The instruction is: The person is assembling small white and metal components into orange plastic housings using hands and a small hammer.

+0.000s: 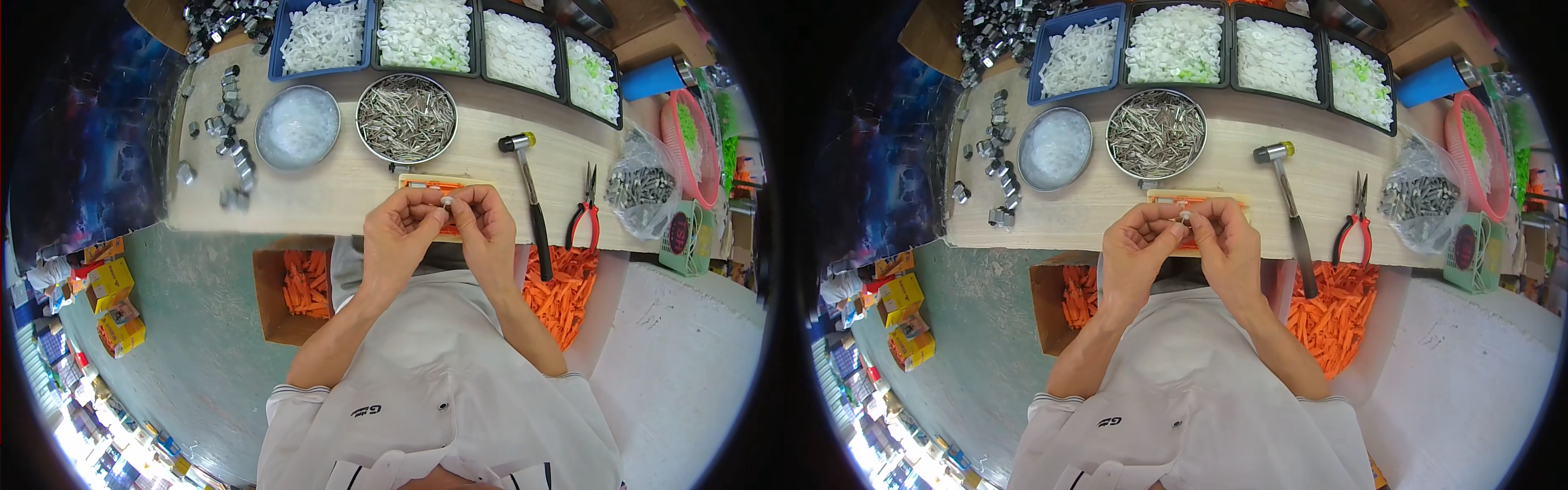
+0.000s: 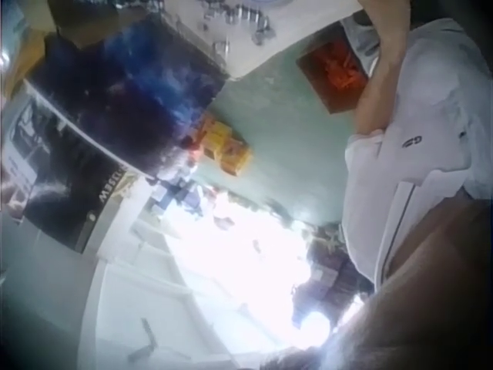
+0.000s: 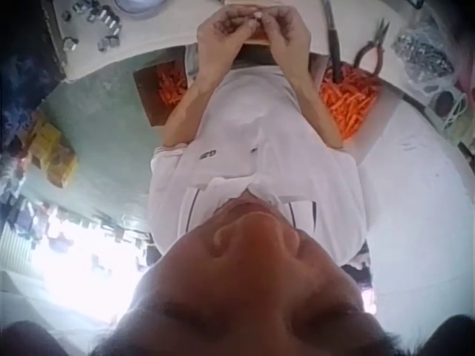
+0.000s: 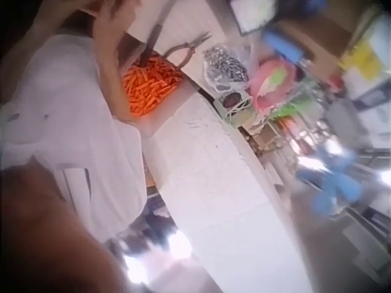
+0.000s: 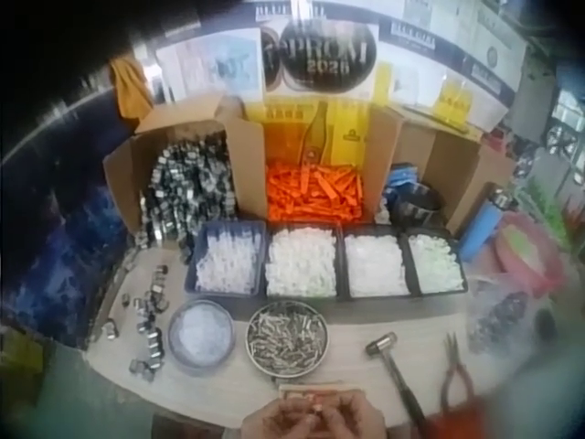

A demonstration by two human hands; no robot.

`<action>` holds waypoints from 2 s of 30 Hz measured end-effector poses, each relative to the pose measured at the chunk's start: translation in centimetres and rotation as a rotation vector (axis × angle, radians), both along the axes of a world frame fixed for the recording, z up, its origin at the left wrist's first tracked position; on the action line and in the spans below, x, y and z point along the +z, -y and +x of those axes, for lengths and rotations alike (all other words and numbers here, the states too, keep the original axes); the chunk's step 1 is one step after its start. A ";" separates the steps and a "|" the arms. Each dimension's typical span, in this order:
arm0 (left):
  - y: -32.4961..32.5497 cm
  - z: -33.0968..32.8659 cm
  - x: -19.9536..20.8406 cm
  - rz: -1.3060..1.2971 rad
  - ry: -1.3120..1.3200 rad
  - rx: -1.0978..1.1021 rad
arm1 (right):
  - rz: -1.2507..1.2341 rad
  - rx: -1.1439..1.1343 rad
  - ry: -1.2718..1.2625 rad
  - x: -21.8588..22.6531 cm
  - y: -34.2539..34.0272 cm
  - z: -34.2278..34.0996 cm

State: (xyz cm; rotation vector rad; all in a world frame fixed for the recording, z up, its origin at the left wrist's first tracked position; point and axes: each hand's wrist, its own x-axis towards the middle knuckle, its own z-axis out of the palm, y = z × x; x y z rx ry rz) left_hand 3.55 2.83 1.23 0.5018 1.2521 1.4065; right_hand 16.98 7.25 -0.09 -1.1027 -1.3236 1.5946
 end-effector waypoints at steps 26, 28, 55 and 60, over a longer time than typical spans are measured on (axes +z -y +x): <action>-0.4 -3.0 -1.8 0.727 -0.967 -0.302 | -0.155 0.313 0.127 1.2 -1.9 2.3; -0.5 -2.5 -2.1 0.617 -0.935 -0.263 | 0.338 0.366 0.367 1.3 -2.6 2.3; -2.2 -2.4 -3.1 0.595 -1.433 -0.445 | 0.940 0.304 0.608 -0.9 -4.6 1.7; -2.2 -3.0 -3.0 0.666 -1.461 -0.463 | 0.866 0.340 0.583 -0.5 -4.5 2.4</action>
